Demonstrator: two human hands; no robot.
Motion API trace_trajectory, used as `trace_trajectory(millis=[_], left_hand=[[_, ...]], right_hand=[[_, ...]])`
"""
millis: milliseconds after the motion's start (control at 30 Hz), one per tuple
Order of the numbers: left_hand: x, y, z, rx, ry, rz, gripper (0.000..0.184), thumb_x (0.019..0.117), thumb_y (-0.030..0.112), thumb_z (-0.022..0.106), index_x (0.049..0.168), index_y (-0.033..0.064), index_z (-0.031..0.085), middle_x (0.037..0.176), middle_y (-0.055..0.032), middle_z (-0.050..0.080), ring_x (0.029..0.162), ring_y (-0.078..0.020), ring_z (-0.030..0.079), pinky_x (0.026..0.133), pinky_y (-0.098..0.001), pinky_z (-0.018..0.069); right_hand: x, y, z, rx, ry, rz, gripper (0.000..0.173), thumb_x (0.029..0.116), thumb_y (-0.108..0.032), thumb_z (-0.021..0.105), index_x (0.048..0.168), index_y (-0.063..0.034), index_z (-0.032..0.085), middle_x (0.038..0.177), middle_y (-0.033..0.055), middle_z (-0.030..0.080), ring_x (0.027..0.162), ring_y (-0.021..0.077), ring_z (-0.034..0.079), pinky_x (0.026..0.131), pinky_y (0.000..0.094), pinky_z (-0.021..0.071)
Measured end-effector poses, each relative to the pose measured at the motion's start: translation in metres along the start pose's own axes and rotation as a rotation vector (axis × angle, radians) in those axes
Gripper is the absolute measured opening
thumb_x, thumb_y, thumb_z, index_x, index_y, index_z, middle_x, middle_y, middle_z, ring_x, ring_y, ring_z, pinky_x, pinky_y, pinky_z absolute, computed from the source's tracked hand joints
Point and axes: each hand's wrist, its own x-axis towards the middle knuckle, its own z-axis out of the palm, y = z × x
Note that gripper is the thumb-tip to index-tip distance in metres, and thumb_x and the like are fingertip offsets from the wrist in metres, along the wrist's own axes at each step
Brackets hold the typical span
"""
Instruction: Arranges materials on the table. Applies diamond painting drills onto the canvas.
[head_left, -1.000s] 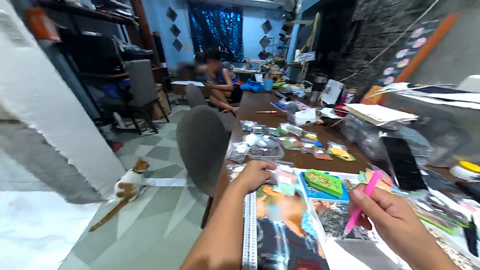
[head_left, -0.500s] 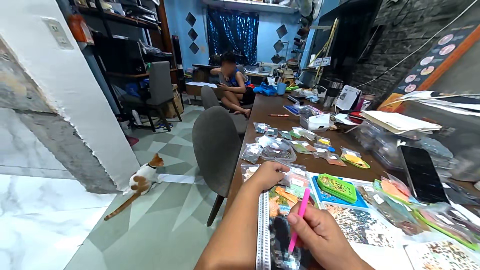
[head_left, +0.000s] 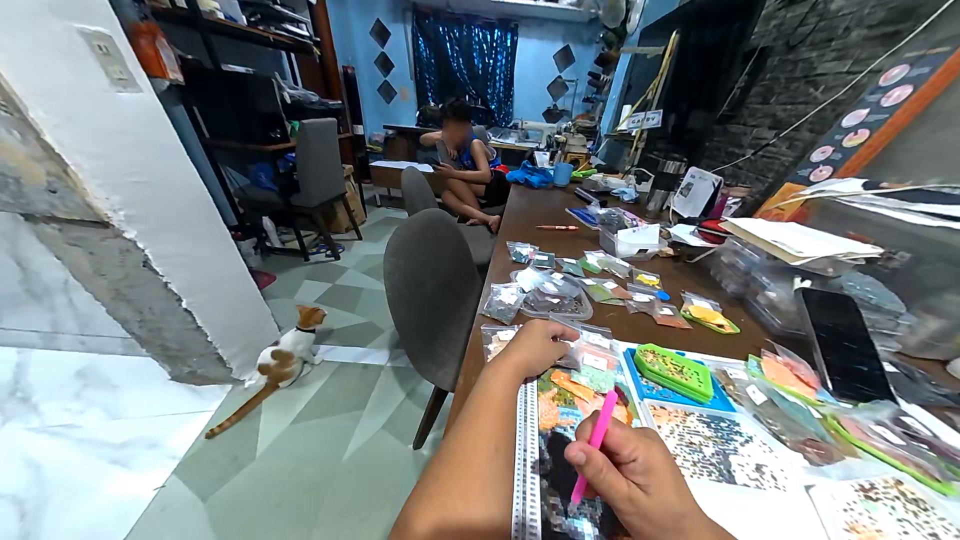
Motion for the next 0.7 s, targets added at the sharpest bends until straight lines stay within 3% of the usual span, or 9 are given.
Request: trace_trajectory(millis=[467,700], left_hand=[[-0.003,0.002,0.000,0.007,-0.001,0.009,0.028,0.1049,0.005,0.052,0.129,0.0015,0.066,0.122,-0.0176,0.066,0.102,-0.0248,0.064,0.091,-0.0430,0.0504],[0.007,-0.005,-0.001,0.011,-0.021,0.026,0.028,0.1040,0.006,0.054,0.129,0.0013,0.066,0.125,-0.0166,0.066,0.110,-0.0229,0.064,0.097,-0.0417,0.0492]], right_hand=[[0.000,0.001,0.002,0.004,-0.002,-0.013,0.040,0.1046,-0.042,0.055,0.086,-0.0066,0.057,0.059,-0.0029,0.052,0.051,-0.0052,0.052,0.048,0.0112,0.0446],[0.000,0.001,0.002,-0.007,-0.019,-0.025,0.041,0.1040,-0.043,0.056,0.085,-0.0063,0.057,0.059,-0.0027,0.051,0.050,-0.0049,0.049,0.047,0.0115,0.0421]])
